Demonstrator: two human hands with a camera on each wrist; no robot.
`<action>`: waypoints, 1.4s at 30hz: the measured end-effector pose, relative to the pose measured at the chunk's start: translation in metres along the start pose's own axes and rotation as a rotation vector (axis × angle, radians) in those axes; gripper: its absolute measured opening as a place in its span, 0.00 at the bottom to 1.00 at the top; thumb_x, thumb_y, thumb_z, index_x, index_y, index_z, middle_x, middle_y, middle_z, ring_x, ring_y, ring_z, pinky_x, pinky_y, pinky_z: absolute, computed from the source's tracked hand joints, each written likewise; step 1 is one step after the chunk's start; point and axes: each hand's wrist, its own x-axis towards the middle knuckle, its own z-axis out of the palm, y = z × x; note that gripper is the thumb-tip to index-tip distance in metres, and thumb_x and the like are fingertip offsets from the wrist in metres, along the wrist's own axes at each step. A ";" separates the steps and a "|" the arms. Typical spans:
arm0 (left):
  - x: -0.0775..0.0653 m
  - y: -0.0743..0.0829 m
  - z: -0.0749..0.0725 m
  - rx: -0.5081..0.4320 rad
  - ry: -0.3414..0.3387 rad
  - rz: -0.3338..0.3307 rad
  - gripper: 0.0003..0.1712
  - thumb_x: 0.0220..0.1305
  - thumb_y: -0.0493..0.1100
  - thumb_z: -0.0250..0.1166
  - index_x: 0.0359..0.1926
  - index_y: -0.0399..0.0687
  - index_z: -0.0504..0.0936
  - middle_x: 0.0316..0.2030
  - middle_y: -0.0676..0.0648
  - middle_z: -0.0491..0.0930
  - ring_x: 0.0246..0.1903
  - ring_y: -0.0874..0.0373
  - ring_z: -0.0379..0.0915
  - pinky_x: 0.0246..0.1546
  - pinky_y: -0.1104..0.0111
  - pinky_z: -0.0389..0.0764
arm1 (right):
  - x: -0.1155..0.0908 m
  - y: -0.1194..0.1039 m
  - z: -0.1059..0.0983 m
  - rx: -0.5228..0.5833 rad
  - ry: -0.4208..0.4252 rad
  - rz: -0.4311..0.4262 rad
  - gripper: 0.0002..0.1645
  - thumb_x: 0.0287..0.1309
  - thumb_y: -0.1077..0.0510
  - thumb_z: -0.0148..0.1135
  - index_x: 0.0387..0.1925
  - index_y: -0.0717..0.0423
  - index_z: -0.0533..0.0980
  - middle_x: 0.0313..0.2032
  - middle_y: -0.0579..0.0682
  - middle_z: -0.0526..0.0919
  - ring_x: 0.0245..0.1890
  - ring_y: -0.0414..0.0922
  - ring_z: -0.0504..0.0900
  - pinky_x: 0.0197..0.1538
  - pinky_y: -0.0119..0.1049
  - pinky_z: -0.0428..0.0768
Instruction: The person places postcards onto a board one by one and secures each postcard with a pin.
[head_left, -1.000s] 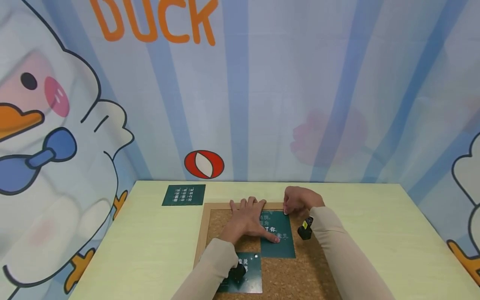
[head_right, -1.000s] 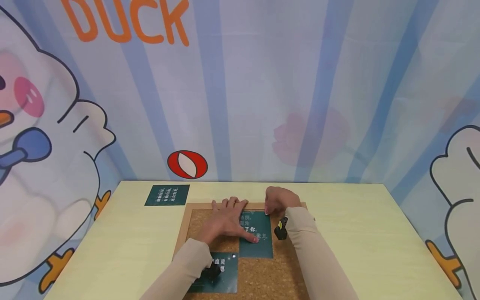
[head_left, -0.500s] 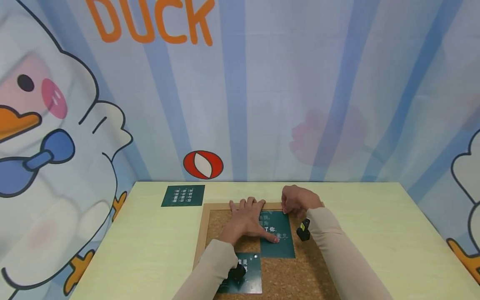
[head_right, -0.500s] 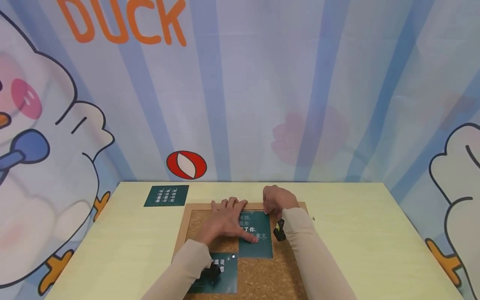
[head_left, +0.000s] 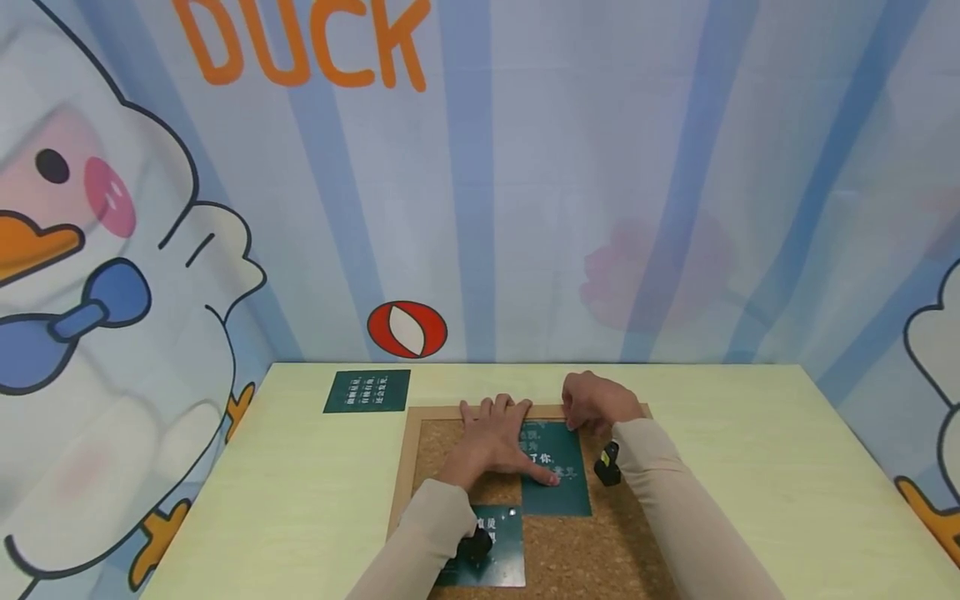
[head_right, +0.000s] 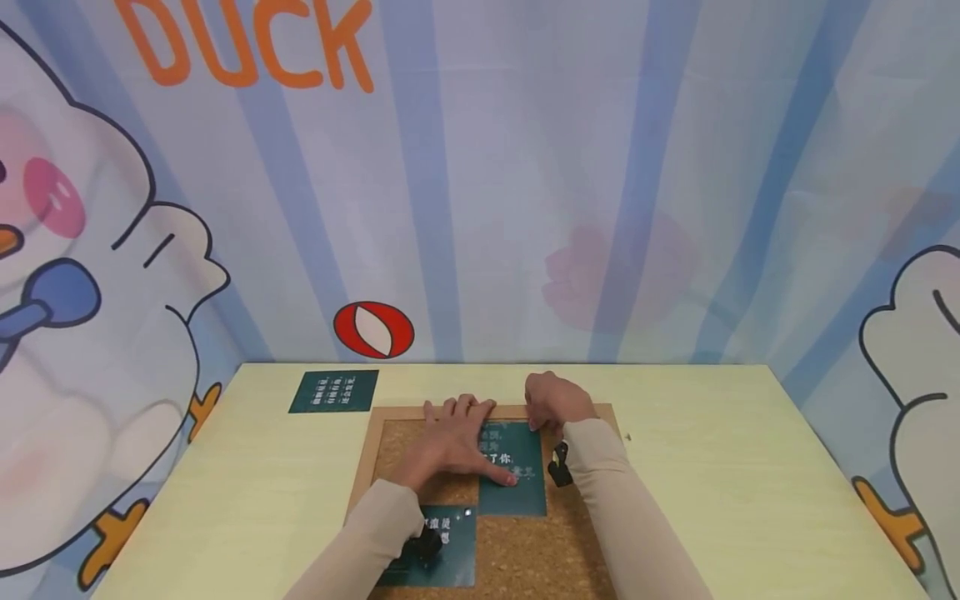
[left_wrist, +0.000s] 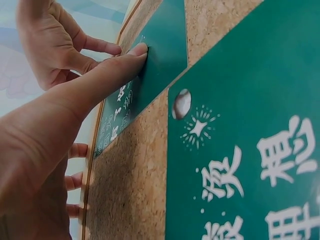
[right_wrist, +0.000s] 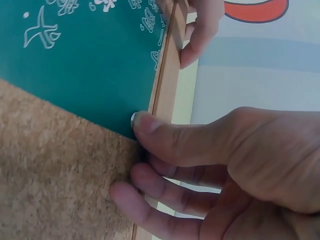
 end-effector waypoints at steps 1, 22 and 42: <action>0.000 0.000 0.000 0.001 0.000 -0.001 0.74 0.36 0.87 0.71 0.81 0.59 0.60 0.73 0.43 0.63 0.71 0.40 0.59 0.68 0.28 0.47 | 0.000 0.000 0.001 0.001 0.003 0.001 0.08 0.65 0.68 0.67 0.28 0.60 0.82 0.23 0.52 0.80 0.22 0.46 0.76 0.24 0.38 0.76; 0.000 -0.007 0.004 -0.030 -0.005 0.001 0.74 0.36 0.86 0.72 0.81 0.57 0.60 0.72 0.42 0.64 0.70 0.39 0.59 0.68 0.27 0.45 | -0.012 0.038 0.035 -0.199 0.386 -0.194 0.15 0.62 0.50 0.75 0.33 0.52 0.76 0.30 0.46 0.75 0.29 0.44 0.74 0.33 0.44 0.76; 0.002 -0.003 0.005 -0.028 0.014 0.010 0.74 0.35 0.86 0.72 0.81 0.59 0.60 0.72 0.43 0.64 0.69 0.42 0.59 0.68 0.28 0.45 | -0.115 0.110 0.059 0.209 0.486 0.105 0.45 0.74 0.36 0.56 0.61 0.78 0.63 0.38 0.63 0.80 0.31 0.51 0.81 0.33 0.49 0.80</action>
